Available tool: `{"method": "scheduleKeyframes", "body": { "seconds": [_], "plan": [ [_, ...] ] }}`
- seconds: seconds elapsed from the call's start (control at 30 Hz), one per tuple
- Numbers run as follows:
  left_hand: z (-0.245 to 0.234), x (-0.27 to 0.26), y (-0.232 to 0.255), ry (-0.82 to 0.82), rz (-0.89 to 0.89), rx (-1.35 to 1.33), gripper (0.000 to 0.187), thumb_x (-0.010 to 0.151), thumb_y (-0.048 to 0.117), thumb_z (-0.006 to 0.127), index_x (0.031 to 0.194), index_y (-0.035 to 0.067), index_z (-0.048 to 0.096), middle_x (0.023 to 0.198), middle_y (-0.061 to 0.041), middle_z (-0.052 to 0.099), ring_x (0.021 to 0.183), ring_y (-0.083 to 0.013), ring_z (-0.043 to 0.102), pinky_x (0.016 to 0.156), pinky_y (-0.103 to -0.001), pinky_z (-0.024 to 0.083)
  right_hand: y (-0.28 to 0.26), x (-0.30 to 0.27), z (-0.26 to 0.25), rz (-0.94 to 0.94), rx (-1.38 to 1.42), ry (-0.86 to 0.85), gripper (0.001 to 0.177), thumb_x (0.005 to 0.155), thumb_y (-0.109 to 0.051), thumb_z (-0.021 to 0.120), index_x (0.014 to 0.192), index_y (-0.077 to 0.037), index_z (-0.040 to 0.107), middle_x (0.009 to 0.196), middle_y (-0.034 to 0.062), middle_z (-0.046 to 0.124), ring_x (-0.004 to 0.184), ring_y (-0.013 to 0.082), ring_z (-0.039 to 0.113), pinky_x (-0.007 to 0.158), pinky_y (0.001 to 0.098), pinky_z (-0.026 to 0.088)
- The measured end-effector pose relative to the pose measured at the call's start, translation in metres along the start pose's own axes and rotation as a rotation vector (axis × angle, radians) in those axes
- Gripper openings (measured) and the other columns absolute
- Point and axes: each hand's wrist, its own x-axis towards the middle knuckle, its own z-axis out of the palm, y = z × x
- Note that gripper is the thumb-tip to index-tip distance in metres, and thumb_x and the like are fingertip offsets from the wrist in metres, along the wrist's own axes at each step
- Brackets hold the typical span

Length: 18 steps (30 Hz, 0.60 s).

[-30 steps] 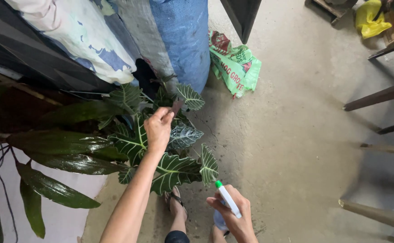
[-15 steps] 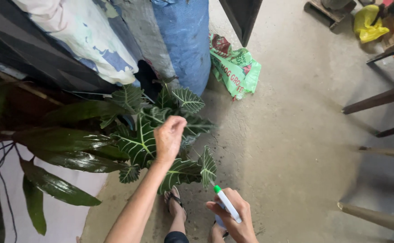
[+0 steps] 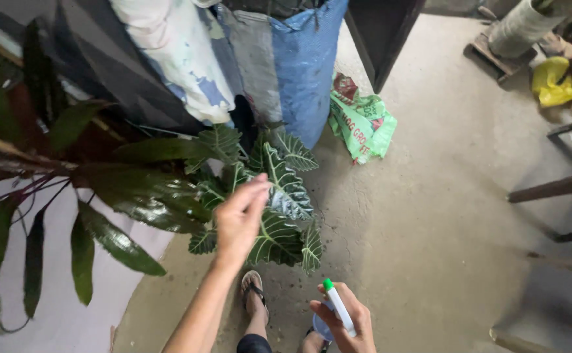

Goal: The person uses a spray bottle to mist the leaves of two potted indoor plants. They repeatedly lift leaves with one hand and spray the undersides and tops with the other, moving around the plants to cover different areas.

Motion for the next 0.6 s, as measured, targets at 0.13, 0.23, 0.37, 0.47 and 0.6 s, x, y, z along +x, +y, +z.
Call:
{"method": "scheduleKeyframes", "body": {
  "seconds": [0.13,0.23,0.37,0.47,0.6],
  "plan": [
    [-0.041,-0.019,-0.034,0.364,-0.171,-0.156,0.018,0.091,0.011,0.063,0.108,0.005,0.068,0.11,-0.01,0.071,0.1,-0.0181,0.07,0.092,-0.026,0.057,-0.006,-0.013,0.005,-0.076,0.036,-0.037,0.016,0.077,-0.021,0.078,0.09,-0.013,0.073,0.07,-0.0005,0.063,0.07,0.0094,0.057,0.064,0.0239,0.042],
    [-0.059,-0.04,-0.1,0.483,-0.267,-0.189,0.026,0.089,0.016,0.067,0.112,0.006,0.065,0.111,-0.011,0.07,0.104,-0.0194,0.068,0.096,-0.029,0.054,-0.014,-0.022,0.013,-0.065,0.056,-0.085,0.014,0.079,-0.018,0.077,0.091,-0.012,0.072,0.073,0.0002,0.063,0.068,0.0106,0.055,0.062,0.0249,0.039],
    [-0.065,-0.058,-0.196,0.466,-0.528,-0.116,0.063,0.074,0.019,0.079,0.131,0.007,0.053,0.139,-0.015,0.055,0.132,-0.0263,0.049,0.104,-0.032,0.047,-0.02,-0.026,0.031,-0.05,-0.023,-0.106,0.014,0.077,-0.02,0.081,0.084,-0.013,0.071,0.062,0.0007,0.052,0.055,0.0113,0.042,0.053,0.0255,0.034],
    [-0.061,-0.057,-0.225,0.463,-0.654,-0.3,0.087,0.061,0.013,0.085,0.138,0.008,0.045,0.147,-0.015,0.046,0.137,-0.0289,0.044,0.112,-0.038,0.038,-0.014,-0.026,0.051,-0.083,-0.04,-0.101,0.015,0.076,-0.016,0.081,0.083,-0.011,0.069,0.062,-0.001,0.052,0.056,0.0104,0.043,0.055,0.0247,0.034],
    [-0.054,-0.055,-0.289,0.448,-0.725,-0.196,0.075,0.056,0.009,0.09,0.125,0.019,0.062,0.126,-0.005,0.065,0.118,-0.0217,0.059,0.092,-0.031,0.053,-0.021,-0.025,0.077,-0.089,-0.018,-0.092,0.016,0.077,-0.016,0.081,0.083,-0.008,0.068,0.066,-0.0008,0.057,0.064,0.0076,0.05,0.06,0.023,0.039]
  ]
}}
